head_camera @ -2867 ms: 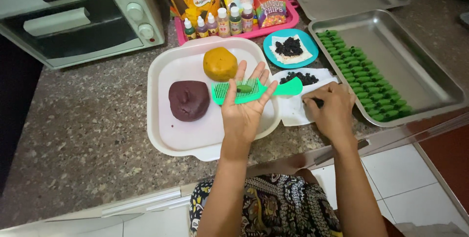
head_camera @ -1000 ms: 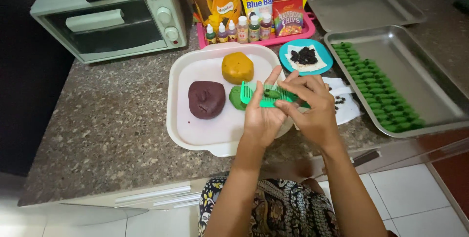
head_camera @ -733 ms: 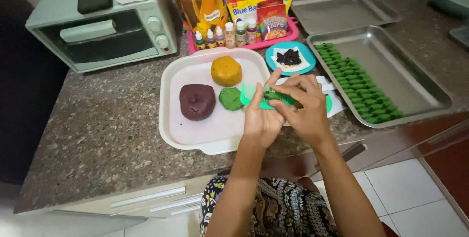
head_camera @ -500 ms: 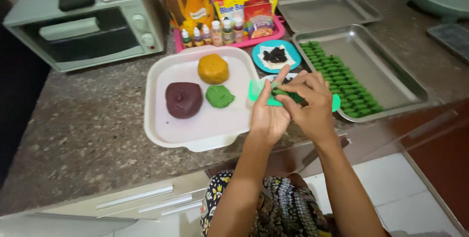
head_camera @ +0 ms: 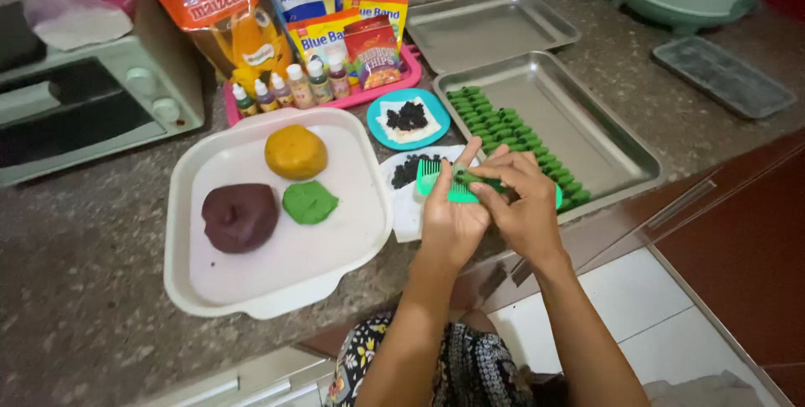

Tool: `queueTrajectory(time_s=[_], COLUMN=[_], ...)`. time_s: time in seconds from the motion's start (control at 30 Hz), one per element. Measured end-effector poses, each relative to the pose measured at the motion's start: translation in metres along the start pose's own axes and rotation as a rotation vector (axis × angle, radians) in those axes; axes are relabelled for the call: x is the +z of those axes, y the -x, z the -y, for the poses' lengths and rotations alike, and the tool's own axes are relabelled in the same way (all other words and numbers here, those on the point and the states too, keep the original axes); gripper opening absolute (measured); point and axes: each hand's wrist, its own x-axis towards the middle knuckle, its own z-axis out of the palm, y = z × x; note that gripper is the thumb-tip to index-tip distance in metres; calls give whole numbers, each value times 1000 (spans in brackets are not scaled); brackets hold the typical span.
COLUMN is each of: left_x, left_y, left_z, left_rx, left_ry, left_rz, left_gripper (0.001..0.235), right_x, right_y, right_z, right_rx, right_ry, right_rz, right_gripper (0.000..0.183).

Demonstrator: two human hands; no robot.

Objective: The person shapes small pieces of green dough into textured, grass-like forms using a green comb. They roll the dough in their hands, press the comb into it to create ridges, and place the finished pieces onto a metal tray. The process is repeated with multiple pieces of dough.

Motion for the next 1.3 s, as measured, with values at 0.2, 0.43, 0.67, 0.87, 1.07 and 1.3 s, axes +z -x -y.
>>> queueTrajectory(time_s=[0.2, 0.43, 0.67, 0.87, 1.07, 1.3], left_x=[-3, -2, -10, -27, -14, -17], left_y=[-11, -14, -25, -33, -26, -27], left_z=[-4, -8, 1, 10, 9, 10], left_rx=[33, 15, 12, -1, -2, -3], left_ry=[-43, 119, 215, 115, 82, 136], left_rz=[-93, -109, -148, -126, -88, -49], left_gripper=[62, 60, 58, 65, 66, 64], right_x=[-20, -28, 0, 10, 4, 5], right_y=[-37, -100, -119, -108, -111, -111], right_z=[-50, -173, -334, -388, -340, -328], right_rx=[121, 267, 507, 637, 682, 593], right_ry=[-111, 50, 319, 369, 371, 378], right_rz=[19, 174, 342, 381, 394, 438], right_gripper=[20, 24, 23, 26, 23, 18])
